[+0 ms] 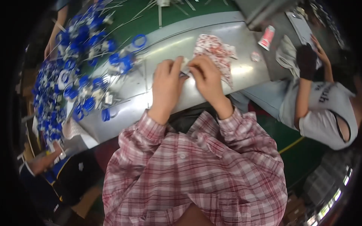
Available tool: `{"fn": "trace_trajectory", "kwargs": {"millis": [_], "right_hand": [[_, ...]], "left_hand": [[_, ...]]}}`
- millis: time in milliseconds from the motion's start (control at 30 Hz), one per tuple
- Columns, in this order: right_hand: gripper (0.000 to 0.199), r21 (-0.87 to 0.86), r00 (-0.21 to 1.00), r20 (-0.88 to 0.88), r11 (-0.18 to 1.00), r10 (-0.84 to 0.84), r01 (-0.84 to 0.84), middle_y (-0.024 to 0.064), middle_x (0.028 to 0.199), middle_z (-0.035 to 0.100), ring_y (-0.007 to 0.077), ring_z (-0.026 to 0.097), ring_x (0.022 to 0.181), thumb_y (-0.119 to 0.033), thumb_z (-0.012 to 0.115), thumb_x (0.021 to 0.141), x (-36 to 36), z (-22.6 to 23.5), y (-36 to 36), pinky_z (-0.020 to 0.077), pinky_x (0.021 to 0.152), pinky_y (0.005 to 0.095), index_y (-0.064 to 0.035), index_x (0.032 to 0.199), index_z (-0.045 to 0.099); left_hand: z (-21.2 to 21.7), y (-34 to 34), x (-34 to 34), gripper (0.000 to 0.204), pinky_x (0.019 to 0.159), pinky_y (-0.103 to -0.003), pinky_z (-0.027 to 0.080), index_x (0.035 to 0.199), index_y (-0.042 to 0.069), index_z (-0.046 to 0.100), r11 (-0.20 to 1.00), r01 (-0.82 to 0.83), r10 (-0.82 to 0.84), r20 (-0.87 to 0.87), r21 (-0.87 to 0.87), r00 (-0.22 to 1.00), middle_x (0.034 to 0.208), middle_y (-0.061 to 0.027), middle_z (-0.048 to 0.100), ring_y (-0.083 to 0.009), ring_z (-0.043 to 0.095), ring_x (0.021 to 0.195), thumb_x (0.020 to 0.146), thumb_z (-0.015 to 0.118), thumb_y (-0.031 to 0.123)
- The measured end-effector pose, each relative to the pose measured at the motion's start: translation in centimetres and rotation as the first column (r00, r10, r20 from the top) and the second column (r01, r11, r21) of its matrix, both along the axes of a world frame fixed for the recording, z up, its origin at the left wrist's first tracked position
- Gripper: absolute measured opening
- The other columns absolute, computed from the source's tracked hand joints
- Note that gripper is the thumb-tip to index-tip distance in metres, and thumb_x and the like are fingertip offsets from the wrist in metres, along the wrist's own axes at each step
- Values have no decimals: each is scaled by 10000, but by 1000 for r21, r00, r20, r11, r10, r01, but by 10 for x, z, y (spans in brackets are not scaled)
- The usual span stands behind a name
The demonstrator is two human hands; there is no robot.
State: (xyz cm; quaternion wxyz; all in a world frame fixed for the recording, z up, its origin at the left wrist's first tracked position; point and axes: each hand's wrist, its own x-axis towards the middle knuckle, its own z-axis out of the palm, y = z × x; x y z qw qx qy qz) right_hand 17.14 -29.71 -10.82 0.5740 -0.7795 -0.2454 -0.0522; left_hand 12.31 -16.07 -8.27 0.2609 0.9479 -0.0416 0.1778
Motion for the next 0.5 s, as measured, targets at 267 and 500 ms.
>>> {"fn": "trace_trajectory", "kwargs": {"millis": [267, 500], "right_hand": [[132, -30, 998, -16, 998, -54, 53, 95, 912, 557, 163, 585, 750, 60, 596, 775, -4, 10, -3, 487, 634, 254, 19, 897, 567], [147, -228, 978, 205, 970, -37, 84, 122, 825, 517, 265, 552, 679, 83, 572, 732, -1, 18, 2, 464, 600, 307, 20, 856, 524]], "left_hand": [[4, -9, -1, 573, 750, -374, 426, 1188, 87, 500, 1000, -8, 9, -46, 11, 999, 957, -104, 497, -278, 501, 869, 655, 713, 82], [5, -10, -2, 558, 793, -370, 412, 1207, 68, 474, 999, -3, 7, -86, 43, 996, 995, -100, 480, -268, 484, 923, 692, 685, 103]]}}
